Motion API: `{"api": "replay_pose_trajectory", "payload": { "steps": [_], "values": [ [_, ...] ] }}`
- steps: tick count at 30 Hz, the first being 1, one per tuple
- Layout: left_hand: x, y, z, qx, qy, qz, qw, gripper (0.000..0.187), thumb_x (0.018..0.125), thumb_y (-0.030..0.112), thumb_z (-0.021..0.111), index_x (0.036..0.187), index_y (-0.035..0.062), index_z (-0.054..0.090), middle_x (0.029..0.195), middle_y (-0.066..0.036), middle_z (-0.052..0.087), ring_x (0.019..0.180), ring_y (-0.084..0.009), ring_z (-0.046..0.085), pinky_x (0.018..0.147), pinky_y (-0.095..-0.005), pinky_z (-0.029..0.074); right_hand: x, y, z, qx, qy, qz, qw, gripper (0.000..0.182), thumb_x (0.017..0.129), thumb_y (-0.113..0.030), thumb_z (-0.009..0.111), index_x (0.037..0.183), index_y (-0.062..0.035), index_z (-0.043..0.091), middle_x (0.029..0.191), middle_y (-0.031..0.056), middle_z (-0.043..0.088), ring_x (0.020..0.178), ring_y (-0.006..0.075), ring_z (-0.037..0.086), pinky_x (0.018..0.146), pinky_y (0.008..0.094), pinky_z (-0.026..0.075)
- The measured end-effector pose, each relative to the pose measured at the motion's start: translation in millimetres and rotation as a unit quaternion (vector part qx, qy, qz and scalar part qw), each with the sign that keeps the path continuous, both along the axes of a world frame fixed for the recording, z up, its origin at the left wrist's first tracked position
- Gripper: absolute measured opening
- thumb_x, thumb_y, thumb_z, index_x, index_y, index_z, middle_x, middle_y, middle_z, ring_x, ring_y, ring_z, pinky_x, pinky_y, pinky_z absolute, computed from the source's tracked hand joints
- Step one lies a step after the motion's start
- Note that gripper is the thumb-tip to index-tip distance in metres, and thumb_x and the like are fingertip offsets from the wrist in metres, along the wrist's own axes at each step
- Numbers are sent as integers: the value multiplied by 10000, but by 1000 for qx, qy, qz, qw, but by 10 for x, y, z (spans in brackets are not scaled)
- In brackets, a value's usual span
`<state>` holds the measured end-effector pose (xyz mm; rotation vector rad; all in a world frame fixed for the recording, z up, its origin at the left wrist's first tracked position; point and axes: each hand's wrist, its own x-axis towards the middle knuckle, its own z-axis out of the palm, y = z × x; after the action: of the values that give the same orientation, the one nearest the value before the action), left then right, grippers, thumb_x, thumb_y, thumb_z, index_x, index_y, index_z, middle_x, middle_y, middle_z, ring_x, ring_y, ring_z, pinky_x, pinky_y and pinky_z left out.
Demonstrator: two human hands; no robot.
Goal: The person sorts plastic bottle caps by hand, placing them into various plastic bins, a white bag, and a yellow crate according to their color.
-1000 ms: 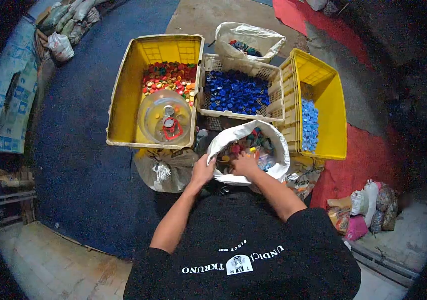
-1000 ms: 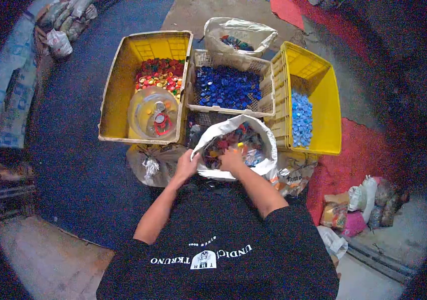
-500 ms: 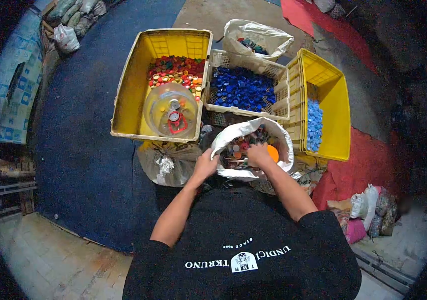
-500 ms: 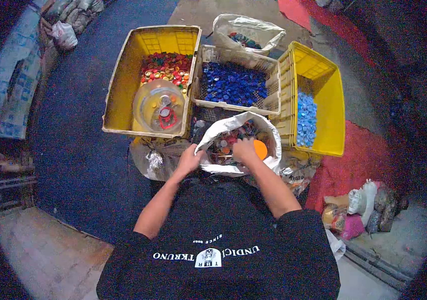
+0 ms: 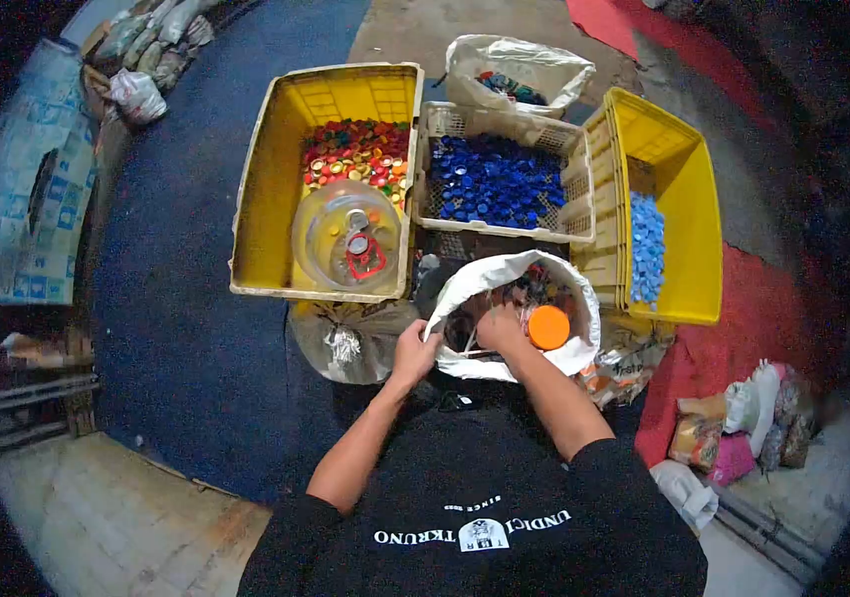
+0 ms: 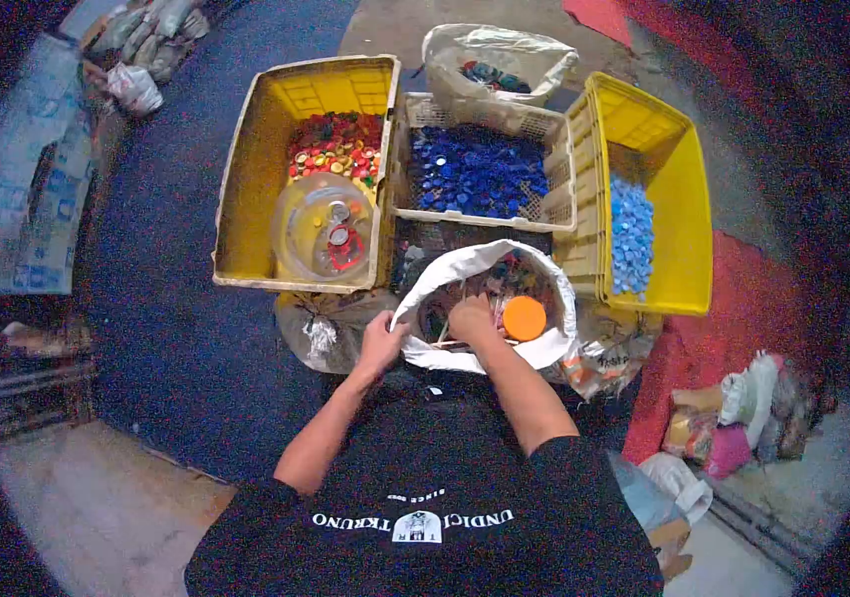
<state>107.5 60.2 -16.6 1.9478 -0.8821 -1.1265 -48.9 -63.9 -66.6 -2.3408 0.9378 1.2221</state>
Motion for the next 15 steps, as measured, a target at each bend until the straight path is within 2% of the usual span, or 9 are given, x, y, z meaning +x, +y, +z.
{"api": "replay_pose_trajectory", "payload": {
  "steps": [1, 3, 5, 7, 8, 9, 11, 12, 15],
  "values": [
    [-1, -41, -80, -4, 2, -7, 1000, 248, 794, 194, 633, 932, -10, 607, 779, -144, 648, 709, -218, 620, 665, -345, 475, -96, 67, 35, -4, 2, -7, 1000, 416, 805, -332, 547, 1173, -155, 626, 1316, 112, 520, 1177, 278, 499, 991, 490, 350],
    [-9, -84, -148, -8, 90, 33, 995, 233, 781, 166, 646, 915, -20, 608, 762, -107, 644, 691, -163, 603, 652, -314, 475, -326, 312, 184, -101, -200, -12, 974, 363, 770, -309, 590, 1094, -164, 670, 1281, 96, 543, 1113, 279, 528, 954, 496, 370],
    [2, -133, -121, 0, 80, 23, 997, 257, 783, 184, 666, 918, -26, 606, 763, -91, 643, 683, -135, 593, 646, -287, 472, -424, 359, 349, -84, -200, -34, 976, 385, 770, -299, 580, 1120, -161, 659, 1286, 117, 536, 1162, 319, 498, 965, 531, 358],
    [7, -178, -160, 9, 93, 18, 995, 292, 797, 228, 672, 927, -25, 604, 764, -97, 647, 683, -150, 600, 656, -292, 476, -516, 374, 470, -43, -238, -118, 963, 429, 746, -306, 617, 1164, -210, 635, 1252, 140, 531, 1221, 394, 434, 975, 566, 337],
    [27, -198, -261, 4, 102, 11, 995, 353, 809, 298, 683, 935, -22, 605, 794, -108, 652, 722, -170, 612, 678, -312, 483, -547, 372, 500, -22, -204, -148, 967, 430, 769, -309, 597, 1186, -209, 624, 1333, 154, 485, 1258, 392, 416, 1019, 559, 318],
    [37, -208, -292, 1, 103, 9, 995, 353, 809, 298, 683, 935, -22, 605, 794, -108, 652, 722, -170, 612, 678, -312, 483, -577, 359, 479, -26, -203, -150, 967, 430, 769, -309, 597, 1186, -209, 624, 1333, 154, 485, 1258, 392, 416, 1019, 559, 318],
    [61, -302, -320, -7, 52, -15, 998, 412, 811, 358, 688, 944, -22, 600, 830, -119, 651, 752, -184, 611, 696, -331, 486, -629, 260, 366, 68, -216, -203, 953, 456, 795, -321, 573, 1236, -210, 592, 1396, 156, 434, 1253, 369, 438, 1049, 501, 324],
    [73, -342, -337, -7, 79, -19, 997, 478, 804, 400, 696, 975, -33, 588, 863, -138, 650, 781, -206, 614, 711, -345, 485, -642, 278, 435, 25, -216, -183, 959, 485, 808, -335, 567, 1280, -222, 556, 1401, 164, 426, 1223, 359, 473, 1052, 444, 343],
    [71, -483, -381, 3, 59, -46, 997, 548, 792, 405, 708, 1066, -43, 550, 867, -151, 648, 784, -230, 619, 729, -345, 483, -669, 360, 488, -41, -260, -241, 934, 441, 790, -297, 548, 1221, -217, 598, 1317, 112, 518, 1179, 340, 511, 995, 467, 410]
  ]
}}
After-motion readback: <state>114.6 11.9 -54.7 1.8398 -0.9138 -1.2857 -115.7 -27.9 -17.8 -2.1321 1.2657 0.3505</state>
